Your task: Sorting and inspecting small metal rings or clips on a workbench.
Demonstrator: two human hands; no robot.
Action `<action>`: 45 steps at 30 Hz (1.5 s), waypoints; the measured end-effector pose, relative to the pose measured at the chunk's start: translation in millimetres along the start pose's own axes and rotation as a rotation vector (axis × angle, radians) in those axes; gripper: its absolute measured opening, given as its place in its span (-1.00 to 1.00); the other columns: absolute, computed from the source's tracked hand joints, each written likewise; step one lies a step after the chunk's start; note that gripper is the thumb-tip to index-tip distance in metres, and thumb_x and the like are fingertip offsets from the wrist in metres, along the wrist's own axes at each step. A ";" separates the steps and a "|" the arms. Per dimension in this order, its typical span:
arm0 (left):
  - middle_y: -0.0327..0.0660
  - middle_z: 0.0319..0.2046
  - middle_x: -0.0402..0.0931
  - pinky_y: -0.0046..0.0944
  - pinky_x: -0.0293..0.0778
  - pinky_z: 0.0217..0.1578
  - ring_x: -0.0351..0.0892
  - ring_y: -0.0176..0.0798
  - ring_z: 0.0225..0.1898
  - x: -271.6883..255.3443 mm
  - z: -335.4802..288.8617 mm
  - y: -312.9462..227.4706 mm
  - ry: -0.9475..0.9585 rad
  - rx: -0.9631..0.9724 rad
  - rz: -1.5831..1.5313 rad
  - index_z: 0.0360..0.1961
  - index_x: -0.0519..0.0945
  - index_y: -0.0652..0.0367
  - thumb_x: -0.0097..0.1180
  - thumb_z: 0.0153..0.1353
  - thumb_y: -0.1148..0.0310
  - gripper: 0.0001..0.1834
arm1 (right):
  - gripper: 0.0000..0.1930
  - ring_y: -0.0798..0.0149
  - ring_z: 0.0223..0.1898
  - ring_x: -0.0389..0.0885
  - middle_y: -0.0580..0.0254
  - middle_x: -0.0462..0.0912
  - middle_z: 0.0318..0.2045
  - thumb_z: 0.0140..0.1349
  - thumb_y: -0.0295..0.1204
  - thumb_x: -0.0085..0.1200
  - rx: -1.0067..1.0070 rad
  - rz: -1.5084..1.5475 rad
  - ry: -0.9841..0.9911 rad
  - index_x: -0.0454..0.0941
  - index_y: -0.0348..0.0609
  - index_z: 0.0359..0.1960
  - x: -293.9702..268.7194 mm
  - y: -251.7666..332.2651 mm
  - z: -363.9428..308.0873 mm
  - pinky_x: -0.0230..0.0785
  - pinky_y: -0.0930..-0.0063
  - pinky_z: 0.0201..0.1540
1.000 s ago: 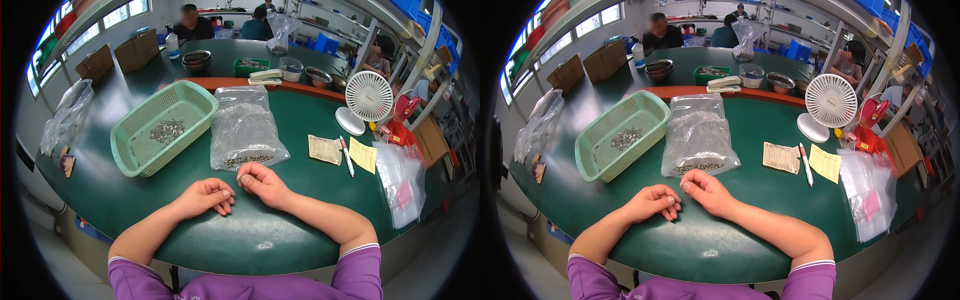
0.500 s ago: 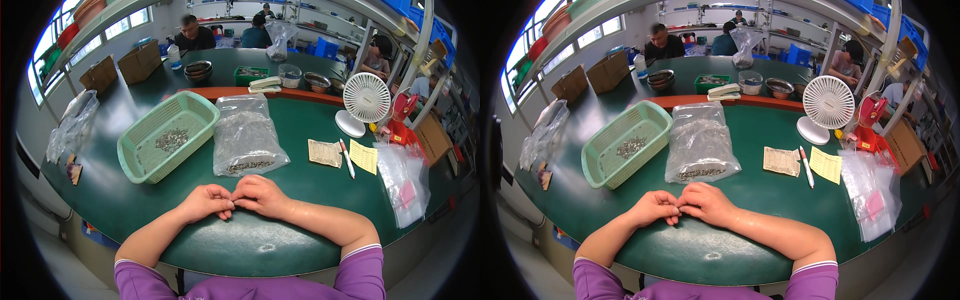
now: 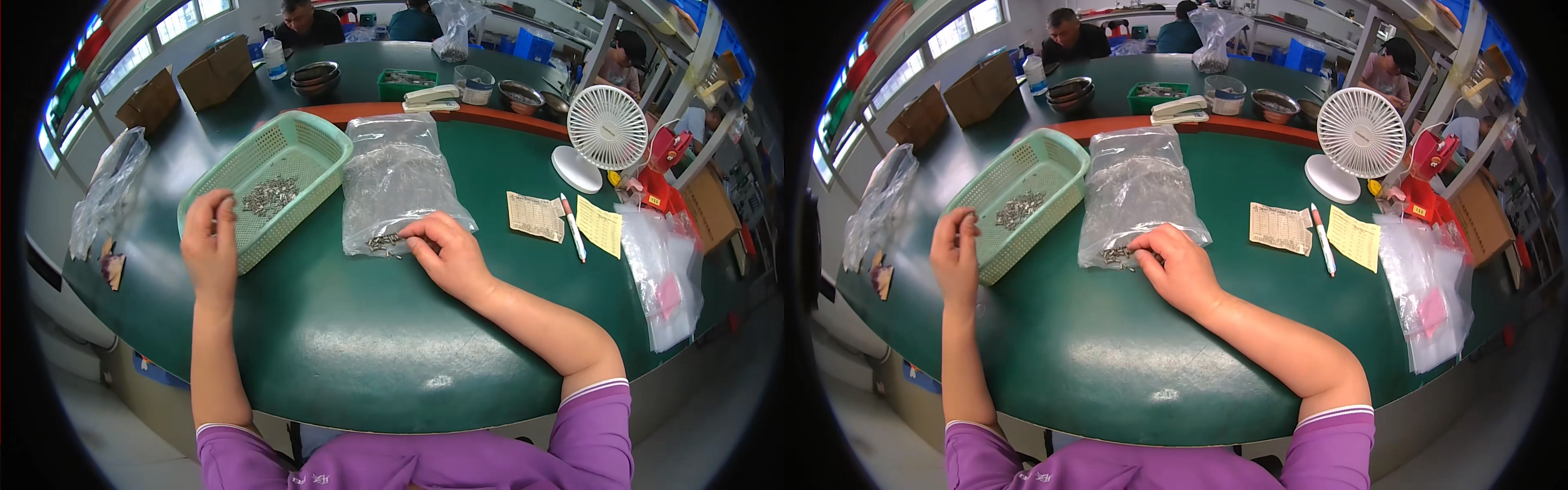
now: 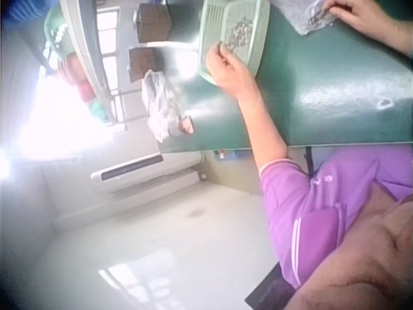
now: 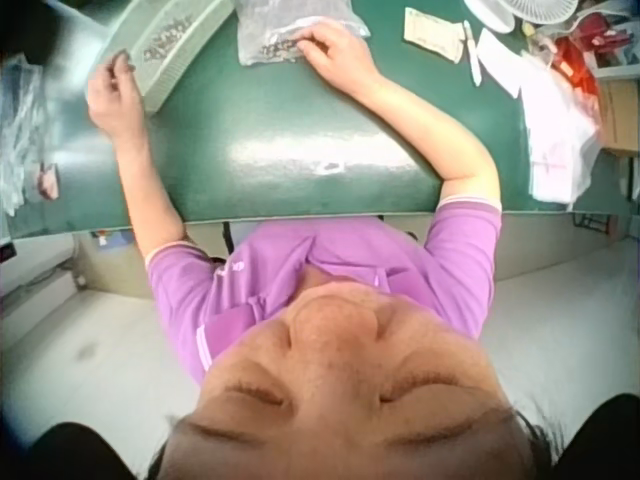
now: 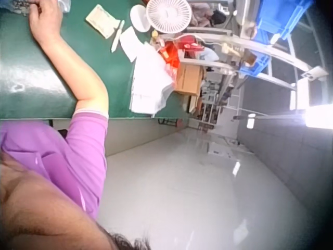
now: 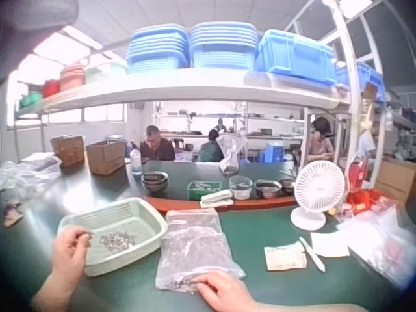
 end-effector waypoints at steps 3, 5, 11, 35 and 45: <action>-0.11 0.03 0.51 -0.17 0.51 -0.07 0.57 -0.15 -0.12 -13.4 8.8 13.8 -0.157 0.072 0.411 0.15 0.49 0.18 0.11 0.29 0.48 -0.61 | -0.90 0.13 -0.18 0.57 0.24 0.56 -0.27 0.18 -0.42 0.17 -0.044 -0.131 0.066 0.63 -0.07 -0.27 6.2 3.0 -2.3 0.46 0.27 -0.14; -0.06 0.14 0.44 -0.08 0.43 0.06 0.50 -0.03 0.02 -8.0 7.5 10.7 -0.138 0.023 0.352 0.28 0.38 0.14 0.13 0.23 0.50 -0.45 | -0.90 0.11 -0.13 0.55 0.24 0.54 -0.27 0.17 -0.40 0.18 -0.097 -0.214 0.097 0.62 -0.05 -0.29 9.8 5.3 -2.7 0.44 0.23 -0.10; -0.04 -0.16 0.60 -0.13 0.52 -0.10 0.60 0.01 -0.09 34.0 -28.0 -68.8 0.163 0.297 -0.096 -0.13 0.58 0.24 0.18 0.09 0.64 -0.72 | -0.89 0.06 -0.11 0.53 0.22 0.52 -0.28 0.15 -0.37 0.20 -0.106 -0.289 0.140 0.60 -0.07 -0.33 16.0 4.1 -2.5 0.42 0.20 -0.07; -0.27 0.03 0.57 -0.21 0.44 -0.16 0.44 -0.17 -0.31 122.1 -96.6 -82.0 0.808 0.142 -0.148 0.25 0.37 0.19 0.26 -0.01 0.55 -0.29 | -0.88 0.02 -0.14 0.52 0.14 0.53 -0.28 0.13 -0.41 0.20 -0.162 -0.258 0.097 0.57 -0.14 -0.32 26.2 -8.4 -1.4 0.40 0.17 -0.06; -0.19 -0.18 0.56 -0.34 0.45 -0.34 0.47 -0.39 -0.38 118.4 -97.5 -64.8 0.705 -0.060 -0.373 0.06 0.48 0.25 0.22 0.11 0.58 -0.55 | -0.84 0.02 -0.13 0.49 0.16 0.49 -0.26 0.14 -0.43 0.19 -0.420 -0.143 0.016 0.48 -0.12 -0.28 16.1 17.5 -10.0 0.36 0.17 -0.04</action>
Point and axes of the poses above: each hand's wrist, its own z-axis towards the middle knuckle, its own x-axis out of the palm, y = z × x, the point moved 6 cm from there along z, towards the middle knuckle
